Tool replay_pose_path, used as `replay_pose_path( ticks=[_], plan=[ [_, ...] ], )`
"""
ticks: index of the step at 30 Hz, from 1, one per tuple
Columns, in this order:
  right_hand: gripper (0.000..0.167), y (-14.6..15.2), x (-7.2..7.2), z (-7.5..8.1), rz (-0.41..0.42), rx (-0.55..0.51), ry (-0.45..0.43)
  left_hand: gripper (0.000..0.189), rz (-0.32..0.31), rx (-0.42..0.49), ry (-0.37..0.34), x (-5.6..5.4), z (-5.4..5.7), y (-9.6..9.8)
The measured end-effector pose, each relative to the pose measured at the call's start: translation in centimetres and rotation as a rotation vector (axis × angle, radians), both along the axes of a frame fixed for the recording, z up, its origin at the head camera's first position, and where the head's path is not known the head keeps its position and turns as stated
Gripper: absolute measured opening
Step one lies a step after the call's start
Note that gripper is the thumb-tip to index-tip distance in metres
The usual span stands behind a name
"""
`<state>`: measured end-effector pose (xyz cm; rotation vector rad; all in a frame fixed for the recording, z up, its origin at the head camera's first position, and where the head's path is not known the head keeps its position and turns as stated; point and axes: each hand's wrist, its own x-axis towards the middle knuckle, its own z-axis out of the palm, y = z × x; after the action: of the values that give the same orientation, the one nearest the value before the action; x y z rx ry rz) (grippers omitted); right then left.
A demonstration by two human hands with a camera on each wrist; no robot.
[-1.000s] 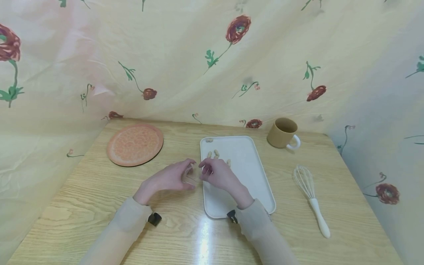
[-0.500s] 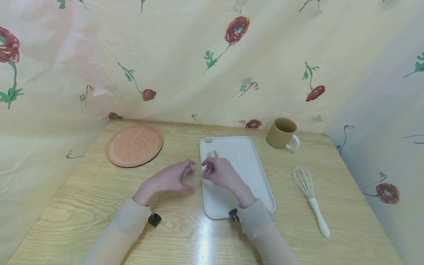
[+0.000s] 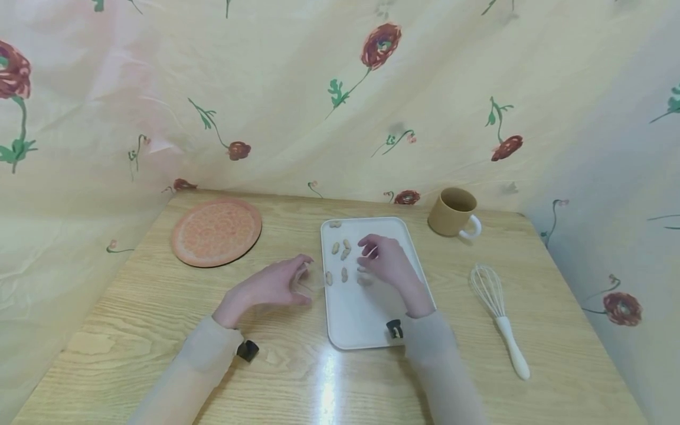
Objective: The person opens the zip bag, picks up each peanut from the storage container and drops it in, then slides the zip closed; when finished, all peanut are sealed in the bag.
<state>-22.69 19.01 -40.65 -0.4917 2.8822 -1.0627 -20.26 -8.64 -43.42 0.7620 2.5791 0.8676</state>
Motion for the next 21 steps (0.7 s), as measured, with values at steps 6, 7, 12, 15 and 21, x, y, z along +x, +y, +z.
replay_pose_path(
  ticks=[6, 7, 12, 15, 21],
  plan=[
    [0.027, 1.2, -0.6, -0.3, -0.055, 0.028, -0.036, 0.079, 0.0, -0.007, -0.001, 0.0, -0.1, 0.0],
    [0.027, 1.3, -0.6, -0.4, -0.058, 0.038, -0.043, 0.079, 0.0, -0.008, -0.001, 0.0, -0.1, 0.0],
    [0.024, 1.6, -1.1, -0.9, -0.052, 0.09, -0.075, 0.079, -0.006, -0.003, 0.003, 0.0, 0.0, -0.1],
    [0.022, 1.7, -1.4, -1.4, -0.048, 0.107, -0.1, 0.078, -0.008, -0.003, 0.005, 0.0, 0.1, -0.1],
    [0.023, 1.4, -2.0, -2.1, -0.03, 0.135, -0.171, 0.078, -0.011, -0.016, 0.005, 0.1, -0.1, -0.1]
  ],
)
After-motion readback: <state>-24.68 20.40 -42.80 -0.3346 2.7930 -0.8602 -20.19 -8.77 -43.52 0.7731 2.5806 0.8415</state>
